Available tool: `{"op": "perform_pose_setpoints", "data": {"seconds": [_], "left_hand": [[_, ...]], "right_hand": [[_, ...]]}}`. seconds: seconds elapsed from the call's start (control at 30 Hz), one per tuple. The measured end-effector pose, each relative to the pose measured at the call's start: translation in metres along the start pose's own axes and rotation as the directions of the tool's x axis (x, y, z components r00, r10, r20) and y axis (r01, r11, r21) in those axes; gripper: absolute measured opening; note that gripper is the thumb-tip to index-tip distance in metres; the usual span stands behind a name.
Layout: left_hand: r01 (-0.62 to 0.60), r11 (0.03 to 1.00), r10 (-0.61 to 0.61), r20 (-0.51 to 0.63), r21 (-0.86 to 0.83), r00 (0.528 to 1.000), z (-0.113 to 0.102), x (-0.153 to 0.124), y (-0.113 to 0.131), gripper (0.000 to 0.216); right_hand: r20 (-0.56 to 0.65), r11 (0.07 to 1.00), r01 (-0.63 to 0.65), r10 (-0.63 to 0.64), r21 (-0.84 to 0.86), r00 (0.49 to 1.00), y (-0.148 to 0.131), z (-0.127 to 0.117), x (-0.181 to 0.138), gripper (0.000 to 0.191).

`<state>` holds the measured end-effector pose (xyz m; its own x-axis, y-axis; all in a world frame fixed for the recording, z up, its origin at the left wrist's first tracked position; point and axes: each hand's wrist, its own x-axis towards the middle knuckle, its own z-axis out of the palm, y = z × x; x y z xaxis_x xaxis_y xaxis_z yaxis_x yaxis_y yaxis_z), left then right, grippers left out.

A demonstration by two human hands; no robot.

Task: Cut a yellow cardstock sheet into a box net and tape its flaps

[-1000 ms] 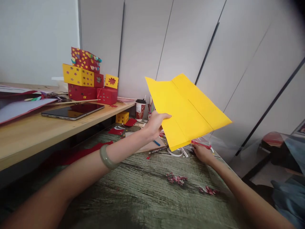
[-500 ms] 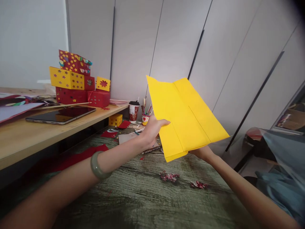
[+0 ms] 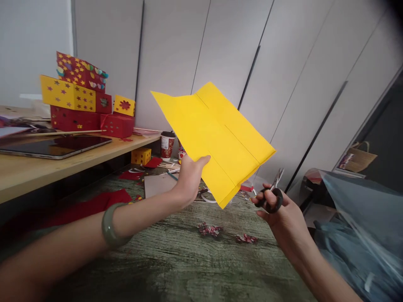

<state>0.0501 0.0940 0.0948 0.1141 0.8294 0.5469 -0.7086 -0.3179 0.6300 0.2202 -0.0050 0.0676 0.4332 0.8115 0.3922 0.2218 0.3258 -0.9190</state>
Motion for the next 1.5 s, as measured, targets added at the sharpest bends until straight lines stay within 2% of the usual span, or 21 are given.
{"op": "perform_pose_setpoints", "data": {"seconds": [0.1, 0.17, 0.37, 0.5, 0.63, 0.8, 0.93, 1.0, 1.1, 1.23, 1.3, 1.37, 1.5], "left_hand": [[0.027, 0.999, -0.026, 0.01, -0.024, 1.0, 0.009, -0.013, 0.004, 0.041], [0.059, 0.997, -0.059, 0.009, -0.054, 0.998, 0.013, -0.019, 0.008, 0.041], [0.192, 0.972, -0.183, 0.077, -0.135, 0.98, 0.012, -0.018, 0.017, 0.04], [0.305, 0.936, -0.292, 0.098, -0.176, 0.951, 0.01, -0.012, 0.021, 0.041], [0.385, 0.903, -0.369, 0.117, -0.192, 0.922, 0.01, -0.008, 0.026, 0.041], [0.419, 0.863, -0.369, 0.214, -0.282, 0.904, 0.016, -0.024, 0.02, 0.038], [0.329, 0.921, -0.278, 0.243, -0.206, 0.929, 0.021, -0.036, 0.017, 0.045], [0.263, 0.952, -0.222, 0.238, -0.158, 0.946, 0.021, -0.036, 0.02, 0.044], [0.182, 0.977, -0.157, 0.21, -0.108, 0.965, 0.02, -0.032, 0.025, 0.043], [0.139, 0.989, -0.125, 0.191, -0.06, 0.974, 0.022, -0.031, 0.028, 0.043], [0.148, 0.988, -0.139, 0.175, -0.038, 0.975, 0.023, -0.033, 0.028, 0.043], [0.157, 0.987, -0.151, 0.165, -0.026, 0.975, 0.024, -0.035, 0.028, 0.043], [0.172, 0.984, -0.162, 0.191, -0.039, 0.968, 0.025, -0.038, 0.028, 0.04]], "right_hand": [[-0.022, 0.993, 0.071, -0.069, 0.094, 0.997, -0.016, 0.025, -0.004, 0.031], [-0.022, 0.986, 0.099, -0.097, 0.132, 0.995, -0.02, 0.033, -0.005, 0.028], [-0.009, 0.951, 0.154, -0.157, 0.267, 0.988, -0.021, 0.026, -0.007, 0.015], [0.017, 0.936, 0.137, -0.15, 0.324, 0.988, -0.025, 0.022, -0.014, 0.018], [0.029, 0.945, 0.117, -0.132, 0.306, 0.991, -0.027, 0.022, -0.019, 0.019], [-0.054, 0.969, 0.146, -0.138, 0.199, 0.989, -0.022, 0.028, -0.02, 0.019], [-0.087, 0.99, 0.115, -0.108, 0.083, 0.99, -0.021, 0.026, -0.025, 0.016], [-0.022, 0.998, 0.061, -0.062, -0.009, 0.998, -0.021, 0.019, -0.03, 0.018], [0.146, 0.97, 0.038, -0.002, -0.238, 0.989, -0.019, 0.003, -0.039, 0.036], [0.368, 0.879, 0.06, 0.135, -0.473, 0.92, -0.014, -0.015, -0.052, 0.048], [0.384, 0.796, 0.084, 0.194, -0.599, 0.903, -0.015, -0.017, -0.056, 0.049], [0.355, 0.726, 0.09, 0.22, -0.681, 0.909, -0.017, -0.014, -0.06, 0.048], [0.343, 0.731, 0.064, 0.238, -0.679, 0.909, -0.022, -0.006, -0.061, 0.044]]}}
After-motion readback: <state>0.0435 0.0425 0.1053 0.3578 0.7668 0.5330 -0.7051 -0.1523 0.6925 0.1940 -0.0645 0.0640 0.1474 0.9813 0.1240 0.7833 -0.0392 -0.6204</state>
